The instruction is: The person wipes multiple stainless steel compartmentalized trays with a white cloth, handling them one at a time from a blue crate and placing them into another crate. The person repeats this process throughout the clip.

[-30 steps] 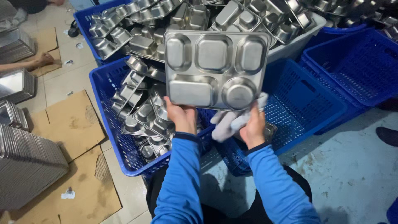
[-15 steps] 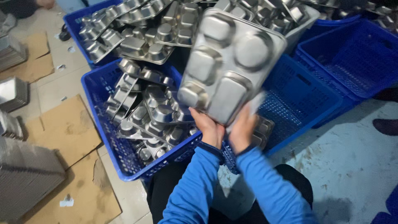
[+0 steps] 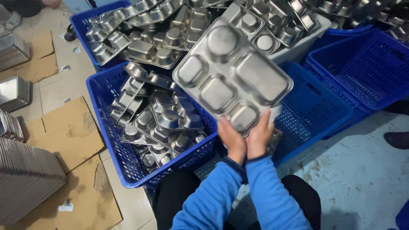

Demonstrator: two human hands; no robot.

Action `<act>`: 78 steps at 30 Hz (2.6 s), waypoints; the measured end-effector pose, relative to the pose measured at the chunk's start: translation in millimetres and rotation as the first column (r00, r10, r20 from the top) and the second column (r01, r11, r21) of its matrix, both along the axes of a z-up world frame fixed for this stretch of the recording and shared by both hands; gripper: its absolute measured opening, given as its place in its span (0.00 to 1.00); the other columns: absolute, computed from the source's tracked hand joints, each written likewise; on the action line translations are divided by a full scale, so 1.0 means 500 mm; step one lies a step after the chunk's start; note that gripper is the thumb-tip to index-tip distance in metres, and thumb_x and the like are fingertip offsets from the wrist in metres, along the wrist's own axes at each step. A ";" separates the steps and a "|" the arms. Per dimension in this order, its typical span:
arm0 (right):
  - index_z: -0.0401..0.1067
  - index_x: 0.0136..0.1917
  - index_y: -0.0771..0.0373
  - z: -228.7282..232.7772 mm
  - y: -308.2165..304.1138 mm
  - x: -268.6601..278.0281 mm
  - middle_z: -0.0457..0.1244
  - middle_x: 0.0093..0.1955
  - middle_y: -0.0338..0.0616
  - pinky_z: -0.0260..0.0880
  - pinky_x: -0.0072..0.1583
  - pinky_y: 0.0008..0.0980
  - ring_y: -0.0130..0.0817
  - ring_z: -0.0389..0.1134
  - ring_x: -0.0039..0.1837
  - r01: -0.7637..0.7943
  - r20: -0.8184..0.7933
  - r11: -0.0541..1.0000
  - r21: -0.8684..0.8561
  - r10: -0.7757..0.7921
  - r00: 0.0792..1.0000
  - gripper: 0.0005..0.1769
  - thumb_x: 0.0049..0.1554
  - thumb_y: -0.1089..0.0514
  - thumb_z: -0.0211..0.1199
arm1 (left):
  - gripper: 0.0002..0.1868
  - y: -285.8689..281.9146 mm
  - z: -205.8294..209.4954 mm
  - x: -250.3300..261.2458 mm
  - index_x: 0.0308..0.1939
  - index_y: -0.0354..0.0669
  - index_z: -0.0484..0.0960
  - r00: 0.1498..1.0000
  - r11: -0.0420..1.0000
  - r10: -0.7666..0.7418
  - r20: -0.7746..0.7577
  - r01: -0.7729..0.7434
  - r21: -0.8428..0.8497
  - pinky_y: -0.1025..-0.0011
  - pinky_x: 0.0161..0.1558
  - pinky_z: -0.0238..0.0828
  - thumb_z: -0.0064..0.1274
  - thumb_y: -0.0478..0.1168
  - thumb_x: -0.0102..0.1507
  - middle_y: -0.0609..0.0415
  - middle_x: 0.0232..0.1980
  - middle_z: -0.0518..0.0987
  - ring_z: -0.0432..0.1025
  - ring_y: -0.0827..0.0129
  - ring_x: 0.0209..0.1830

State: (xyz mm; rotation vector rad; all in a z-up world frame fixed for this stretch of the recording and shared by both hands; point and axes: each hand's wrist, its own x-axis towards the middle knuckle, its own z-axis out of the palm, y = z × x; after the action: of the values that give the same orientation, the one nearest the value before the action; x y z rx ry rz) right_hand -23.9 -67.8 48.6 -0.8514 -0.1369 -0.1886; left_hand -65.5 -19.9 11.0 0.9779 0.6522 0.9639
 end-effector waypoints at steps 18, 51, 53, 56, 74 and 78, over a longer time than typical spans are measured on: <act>0.73 0.59 0.67 0.051 -0.285 0.120 0.63 0.72 0.50 0.60 0.75 0.39 0.41 0.63 0.73 -0.181 0.187 0.754 -0.632 0.375 0.908 0.23 0.54 0.75 0.47 | 0.34 0.352 -0.053 -0.085 0.68 0.35 0.70 0.647 0.738 -0.574 0.501 0.674 -0.026 0.63 0.61 0.71 0.48 0.39 0.56 0.46 0.61 0.76 0.72 0.58 0.59; 0.67 0.52 0.63 0.126 -0.190 -0.091 0.66 0.51 0.56 0.68 0.52 0.50 0.57 0.68 0.55 0.366 0.352 -0.030 -0.930 0.214 0.911 0.29 0.40 0.56 0.76 | 0.41 0.048 0.146 -0.036 0.64 0.38 0.67 0.801 0.884 -0.466 0.376 0.436 0.169 0.75 0.63 0.65 0.44 0.31 0.44 0.52 0.57 0.73 0.69 0.65 0.60; 0.66 0.53 0.65 0.100 -0.175 -0.075 0.66 0.49 0.58 0.68 0.51 0.51 0.59 0.68 0.53 0.312 0.305 -0.012 -0.950 0.187 0.934 0.31 0.39 0.56 0.77 | 0.40 0.048 0.139 -0.043 0.64 0.36 0.68 0.826 0.893 -0.451 0.339 0.409 0.190 0.75 0.64 0.64 0.45 0.32 0.43 0.51 0.57 0.73 0.69 0.64 0.60; 0.67 0.55 0.64 0.050 -0.174 -0.057 0.68 0.47 0.56 0.69 0.51 0.48 0.57 0.70 0.51 0.254 0.256 0.037 -0.966 0.214 0.943 0.27 0.45 0.57 0.74 | 0.41 0.069 0.124 -0.052 0.63 0.36 0.69 0.819 0.891 -0.454 0.351 0.414 0.186 0.75 0.64 0.64 0.45 0.33 0.42 0.51 0.56 0.74 0.69 0.64 0.58; 0.64 0.52 0.62 0.092 -0.149 -0.116 0.62 0.53 0.50 0.69 0.59 0.37 0.42 0.66 0.56 0.236 0.375 0.409 -0.882 0.306 0.875 0.20 0.49 0.65 0.70 | 0.35 0.160 0.034 -0.093 0.62 0.35 0.71 0.830 0.940 -0.300 0.471 0.341 -0.002 0.73 0.56 0.70 0.43 0.32 0.47 0.51 0.53 0.77 0.73 0.65 0.52; 0.72 0.56 0.68 0.081 -0.111 -0.153 0.64 0.60 0.54 0.66 0.65 0.52 0.58 0.67 0.65 0.474 0.488 0.304 -0.826 0.806 0.335 0.19 0.50 0.64 0.64 | 0.30 0.150 0.030 -0.095 0.60 0.35 0.73 0.908 0.966 -0.223 0.355 0.255 -0.046 0.73 0.54 0.70 0.48 0.30 0.52 0.51 0.52 0.78 0.73 0.67 0.51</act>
State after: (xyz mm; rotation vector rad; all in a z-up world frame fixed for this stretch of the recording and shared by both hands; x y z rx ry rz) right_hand -100.5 -123.3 89.1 -1.8824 -1.7676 -0.3152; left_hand -113.2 54.8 26.2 0.7598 0.2680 0.8518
